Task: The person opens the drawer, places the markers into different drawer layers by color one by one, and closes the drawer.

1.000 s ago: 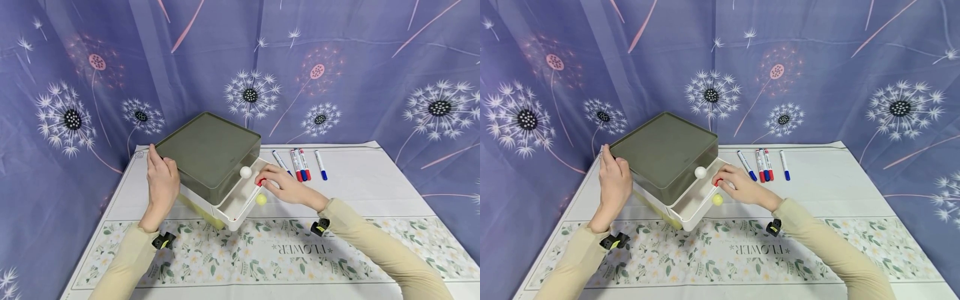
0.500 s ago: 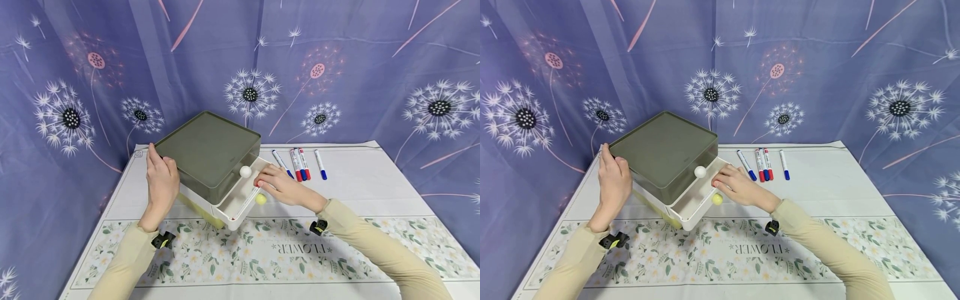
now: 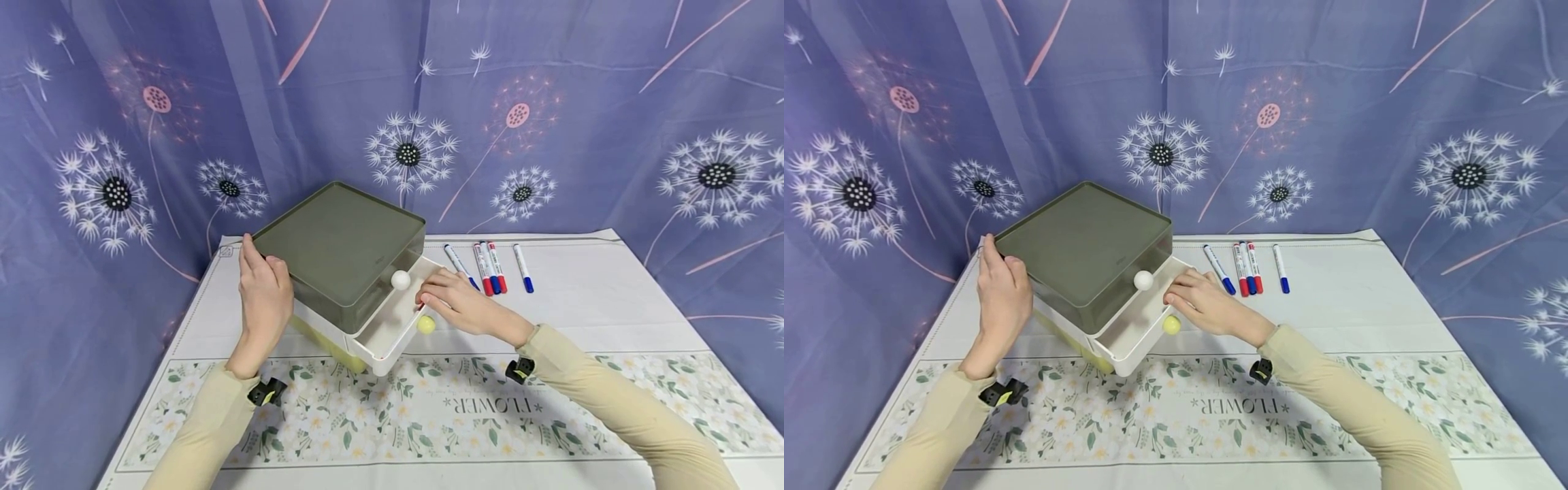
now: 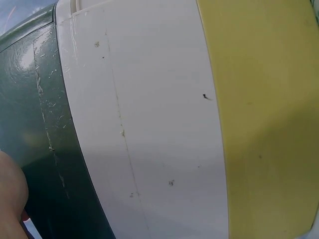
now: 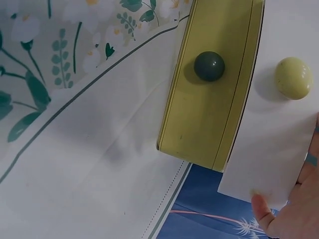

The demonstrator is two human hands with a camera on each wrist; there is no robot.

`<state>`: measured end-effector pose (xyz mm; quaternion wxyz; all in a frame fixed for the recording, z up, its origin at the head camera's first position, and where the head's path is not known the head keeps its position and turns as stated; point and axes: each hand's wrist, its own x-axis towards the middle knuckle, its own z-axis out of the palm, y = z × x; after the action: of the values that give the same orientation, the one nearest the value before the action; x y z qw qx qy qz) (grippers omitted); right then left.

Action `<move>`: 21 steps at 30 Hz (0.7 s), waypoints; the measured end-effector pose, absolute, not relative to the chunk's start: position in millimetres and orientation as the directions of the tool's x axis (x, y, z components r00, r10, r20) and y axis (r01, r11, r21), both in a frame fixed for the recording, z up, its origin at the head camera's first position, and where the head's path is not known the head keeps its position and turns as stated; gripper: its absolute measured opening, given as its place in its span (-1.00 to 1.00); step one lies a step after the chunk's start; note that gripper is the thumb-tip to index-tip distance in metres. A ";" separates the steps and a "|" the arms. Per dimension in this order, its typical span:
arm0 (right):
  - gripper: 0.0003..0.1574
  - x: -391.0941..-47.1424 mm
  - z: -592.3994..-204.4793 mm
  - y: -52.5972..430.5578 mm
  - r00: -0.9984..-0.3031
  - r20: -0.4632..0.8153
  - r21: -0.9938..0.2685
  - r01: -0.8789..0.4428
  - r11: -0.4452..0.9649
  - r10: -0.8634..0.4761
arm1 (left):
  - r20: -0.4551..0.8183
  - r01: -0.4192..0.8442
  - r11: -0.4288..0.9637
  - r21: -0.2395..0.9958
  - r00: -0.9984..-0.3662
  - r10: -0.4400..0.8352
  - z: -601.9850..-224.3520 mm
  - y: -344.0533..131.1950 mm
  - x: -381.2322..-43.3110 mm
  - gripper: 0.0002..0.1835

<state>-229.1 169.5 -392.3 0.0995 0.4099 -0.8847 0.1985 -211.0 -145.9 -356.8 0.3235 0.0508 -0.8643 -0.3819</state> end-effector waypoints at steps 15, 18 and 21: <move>-0.71 -232.2 -394.3 172.9 -0.585 0.484 -0.360 -0.811 0.461 -0.651 | 0.508 0.152 0.699 0.699 -0.794 -0.335 -356.8 -146.7 -210.9 -0.40; -0.73 -233.2 -394.1 175.4 -0.573 0.559 -0.376 -0.819 0.433 -0.599 | 0.500 0.147 0.697 0.701 -0.799 -0.334 -356.7 -147.0 -210.5 -0.40; -0.74 -234.4 -393.6 178.4 -0.570 0.623 -0.385 -0.820 0.424 -0.536 | 0.493 0.148 0.692 0.707 -0.804 -0.331 -356.6 -147.3 -210.3 -0.40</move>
<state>-234.4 178.4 -393.6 0.2081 0.4144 -0.8178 0.3409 -210.3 -147.3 -356.6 0.3082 0.0529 -0.8666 -0.3888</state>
